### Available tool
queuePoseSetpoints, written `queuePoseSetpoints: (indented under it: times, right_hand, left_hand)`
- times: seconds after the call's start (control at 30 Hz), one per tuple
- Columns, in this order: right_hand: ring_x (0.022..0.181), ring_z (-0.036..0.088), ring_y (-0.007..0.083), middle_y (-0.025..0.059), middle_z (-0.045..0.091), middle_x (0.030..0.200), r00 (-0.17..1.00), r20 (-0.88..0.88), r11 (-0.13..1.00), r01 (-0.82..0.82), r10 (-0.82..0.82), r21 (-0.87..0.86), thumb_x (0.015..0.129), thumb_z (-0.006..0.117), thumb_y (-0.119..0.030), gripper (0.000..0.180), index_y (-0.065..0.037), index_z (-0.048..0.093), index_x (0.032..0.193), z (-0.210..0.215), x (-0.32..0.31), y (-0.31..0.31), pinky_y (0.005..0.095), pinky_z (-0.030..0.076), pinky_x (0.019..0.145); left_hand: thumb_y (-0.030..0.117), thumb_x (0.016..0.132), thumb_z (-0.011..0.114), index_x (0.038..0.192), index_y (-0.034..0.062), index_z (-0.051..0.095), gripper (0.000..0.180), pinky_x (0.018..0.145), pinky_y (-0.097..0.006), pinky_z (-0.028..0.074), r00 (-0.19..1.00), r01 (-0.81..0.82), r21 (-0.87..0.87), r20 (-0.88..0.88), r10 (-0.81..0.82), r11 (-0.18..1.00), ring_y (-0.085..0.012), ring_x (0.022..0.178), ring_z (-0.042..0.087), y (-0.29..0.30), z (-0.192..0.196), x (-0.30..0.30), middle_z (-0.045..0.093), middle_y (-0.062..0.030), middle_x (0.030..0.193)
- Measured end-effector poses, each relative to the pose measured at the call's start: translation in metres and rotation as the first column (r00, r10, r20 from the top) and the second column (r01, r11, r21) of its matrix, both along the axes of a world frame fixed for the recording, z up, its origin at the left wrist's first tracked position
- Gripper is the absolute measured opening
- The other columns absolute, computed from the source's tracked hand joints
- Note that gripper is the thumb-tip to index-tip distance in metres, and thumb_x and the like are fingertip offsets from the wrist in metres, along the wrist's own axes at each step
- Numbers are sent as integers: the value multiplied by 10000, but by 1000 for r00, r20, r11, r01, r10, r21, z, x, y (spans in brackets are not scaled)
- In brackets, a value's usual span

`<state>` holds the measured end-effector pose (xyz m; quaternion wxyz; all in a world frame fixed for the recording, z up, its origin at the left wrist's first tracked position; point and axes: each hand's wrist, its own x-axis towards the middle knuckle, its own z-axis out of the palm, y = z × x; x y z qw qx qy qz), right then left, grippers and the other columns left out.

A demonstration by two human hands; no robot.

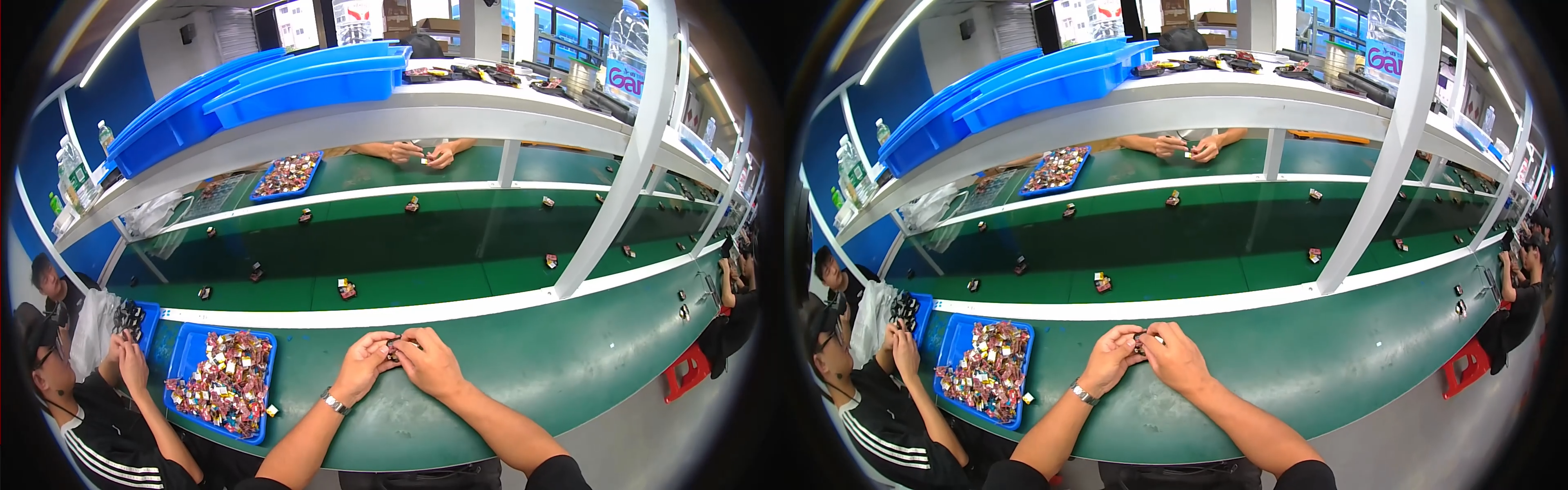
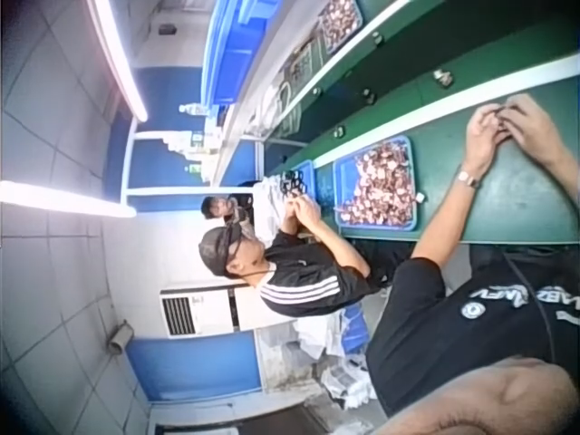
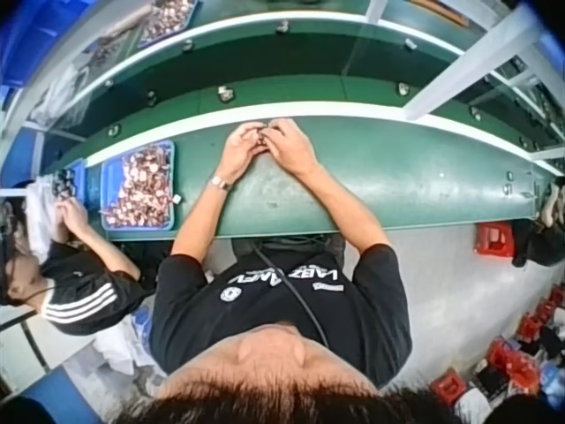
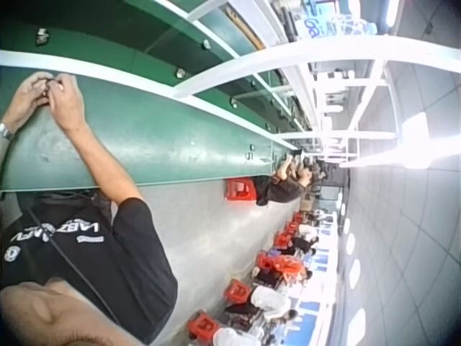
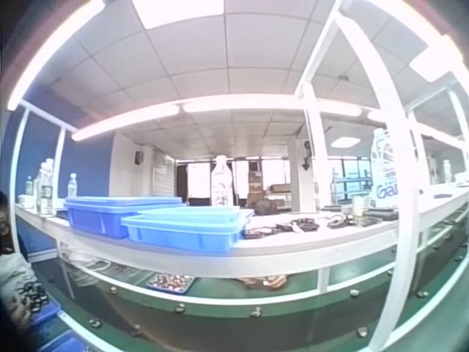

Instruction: The recorder is assembling small parts on a production line, picking them from a blue tray and arranging them.

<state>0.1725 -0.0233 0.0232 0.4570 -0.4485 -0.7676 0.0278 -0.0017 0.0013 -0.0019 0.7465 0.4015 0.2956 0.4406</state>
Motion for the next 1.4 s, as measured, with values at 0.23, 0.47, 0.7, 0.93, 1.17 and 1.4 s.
queuePoseSetpoints:
  times: [0.23,0.47,0.7,0.93,1.17,1.4]
  right_hand:
    - [871,614,242,42,626,934,990,27,990,-136,135,45,690,759,2,251,-80,691,917,3,12,7,344,537,724]
    - [878,607,249,41,619,931,994,18,994,-110,110,-14,689,751,11,236,-81,695,900,5,12,3,347,535,741]
    - [878,599,250,47,612,935,999,-2,998,-51,51,-44,705,743,10,206,-70,700,890,8,4,-2,348,532,741]
    - [867,597,240,62,599,941,1000,-16,999,-25,24,-23,710,761,-10,199,-60,697,892,-2,3,-1,342,530,730]
    - [845,646,227,86,628,972,969,-237,973,-121,73,-196,799,738,-30,181,-39,676,970,1,9,-3,301,540,702]
    - [752,659,121,88,688,882,873,-485,861,-203,-57,-467,842,703,-35,150,19,666,978,-6,10,3,250,539,671]
  left_hand:
    - [64,1005,508,1253,4,504,256,946,-403,530,1000,25,26,-17,-25,999,-199,1072,636,-1,-2,0,652,-104,1144]
    - [54,1018,469,1274,-24,484,268,990,-387,525,998,55,30,-39,-54,998,-201,1095,623,0,-1,1,623,-134,1186]
    - [85,1016,494,1256,11,505,252,918,-361,533,998,38,30,-56,-37,999,-187,1052,641,0,-2,1,653,-91,1140]
    - [66,997,525,1225,5,527,236,889,-351,541,998,12,59,-64,-8,998,-179,1032,642,-4,2,5,648,-99,1148]
    - [36,985,532,1196,-13,535,216,867,-364,565,996,-59,66,-58,63,996,-192,1001,654,-2,-2,4,656,-121,1118]
    - [10,985,512,1189,-25,537,209,851,-341,578,988,-62,130,-133,79,990,-187,1001,655,-3,-4,7,652,-133,1112]
